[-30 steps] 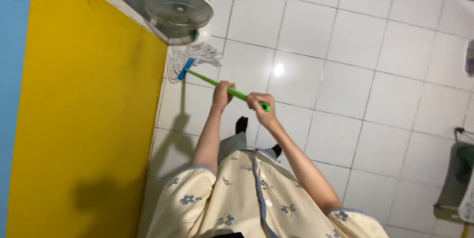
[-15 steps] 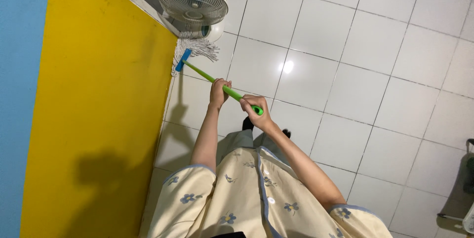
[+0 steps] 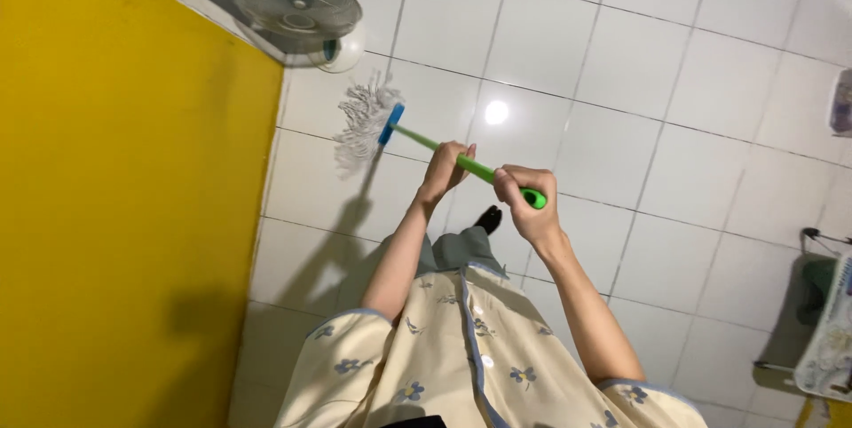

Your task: The person mops a white tiled floor using a green-handled mop. They move the mop back and forth across the floor, covering different areas of the room.

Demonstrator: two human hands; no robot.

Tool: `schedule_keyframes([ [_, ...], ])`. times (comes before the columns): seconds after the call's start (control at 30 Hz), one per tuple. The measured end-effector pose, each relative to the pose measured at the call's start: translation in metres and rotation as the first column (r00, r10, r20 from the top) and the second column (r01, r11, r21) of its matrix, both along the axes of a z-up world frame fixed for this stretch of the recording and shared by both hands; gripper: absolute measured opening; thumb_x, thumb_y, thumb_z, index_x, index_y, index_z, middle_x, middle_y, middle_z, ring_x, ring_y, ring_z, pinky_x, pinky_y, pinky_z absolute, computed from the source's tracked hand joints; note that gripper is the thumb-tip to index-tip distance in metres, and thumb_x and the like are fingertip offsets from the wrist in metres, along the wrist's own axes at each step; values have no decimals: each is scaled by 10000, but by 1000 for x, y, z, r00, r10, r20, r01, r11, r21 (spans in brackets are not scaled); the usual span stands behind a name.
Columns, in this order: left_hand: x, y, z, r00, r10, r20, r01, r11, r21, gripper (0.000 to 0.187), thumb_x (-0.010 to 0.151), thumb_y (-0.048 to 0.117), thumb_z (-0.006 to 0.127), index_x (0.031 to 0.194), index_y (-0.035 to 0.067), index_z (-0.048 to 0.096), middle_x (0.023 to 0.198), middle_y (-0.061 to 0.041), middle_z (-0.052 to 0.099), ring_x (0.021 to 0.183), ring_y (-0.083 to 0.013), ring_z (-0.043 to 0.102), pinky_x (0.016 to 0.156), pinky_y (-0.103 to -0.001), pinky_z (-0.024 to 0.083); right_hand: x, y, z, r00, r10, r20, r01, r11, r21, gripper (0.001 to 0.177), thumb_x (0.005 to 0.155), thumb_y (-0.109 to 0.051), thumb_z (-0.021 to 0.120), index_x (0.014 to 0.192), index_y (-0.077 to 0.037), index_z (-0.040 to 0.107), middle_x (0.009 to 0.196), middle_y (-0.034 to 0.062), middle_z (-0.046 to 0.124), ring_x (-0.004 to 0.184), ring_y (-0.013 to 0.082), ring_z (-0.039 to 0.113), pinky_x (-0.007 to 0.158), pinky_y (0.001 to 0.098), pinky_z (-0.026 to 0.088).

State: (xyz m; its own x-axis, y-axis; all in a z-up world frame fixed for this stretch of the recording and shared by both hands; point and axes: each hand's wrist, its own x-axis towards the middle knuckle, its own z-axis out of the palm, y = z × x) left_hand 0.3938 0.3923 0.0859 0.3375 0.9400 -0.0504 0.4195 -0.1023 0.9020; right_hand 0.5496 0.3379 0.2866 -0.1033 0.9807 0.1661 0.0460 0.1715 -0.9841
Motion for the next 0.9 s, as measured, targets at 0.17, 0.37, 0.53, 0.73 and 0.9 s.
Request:
schedule_keyframes([
  [0.17,43,17,-43,998,-39,-59,40,999,13,428,995,186,624,572,125,607,619,-112,648,723,-352,665,874,-452,536,26,-16,-19,998,-58,1,58,995,86,508,1041,-65,531,536,-106,492,467,61,429,458,240,398,544,363,408],
  [0.37,19,49,-139,982,15,-187,10,991,133,311,882,220,792,652,99,624,761,-152,653,868,-418,664,925,-525,525,17,-12,-99,999,7,-46,1,985,173,487,1008,1,578,541,-78,464,504,121,462,476,380,464,574,412,456],
  [0.53,8,67,-165,965,-1,-263,57,977,205,292,808,216,857,725,66,620,839,-173,651,999,-451,657,990,-539,511,19,4,-113,998,12,-60,-2,985,172,457,1005,0,603,571,-55,471,549,141,473,505,387,461,636,432,497],
  [0.73,99,63,-163,976,-2,-217,43,982,183,378,955,293,728,648,129,581,736,-124,615,880,-380,663,1000,-496,491,102,5,-106,994,-36,-99,49,990,134,475,1032,-66,584,568,-57,487,533,111,450,527,355,472,621,439,475],
  [0.9,214,47,-152,990,-130,-56,135,984,112,289,956,205,691,679,146,640,739,-113,665,894,-380,674,1115,-513,412,184,-12,-45,963,-269,18,266,960,82,488,1042,-24,555,559,-79,516,510,77,476,505,289,442,593,411,472],
])
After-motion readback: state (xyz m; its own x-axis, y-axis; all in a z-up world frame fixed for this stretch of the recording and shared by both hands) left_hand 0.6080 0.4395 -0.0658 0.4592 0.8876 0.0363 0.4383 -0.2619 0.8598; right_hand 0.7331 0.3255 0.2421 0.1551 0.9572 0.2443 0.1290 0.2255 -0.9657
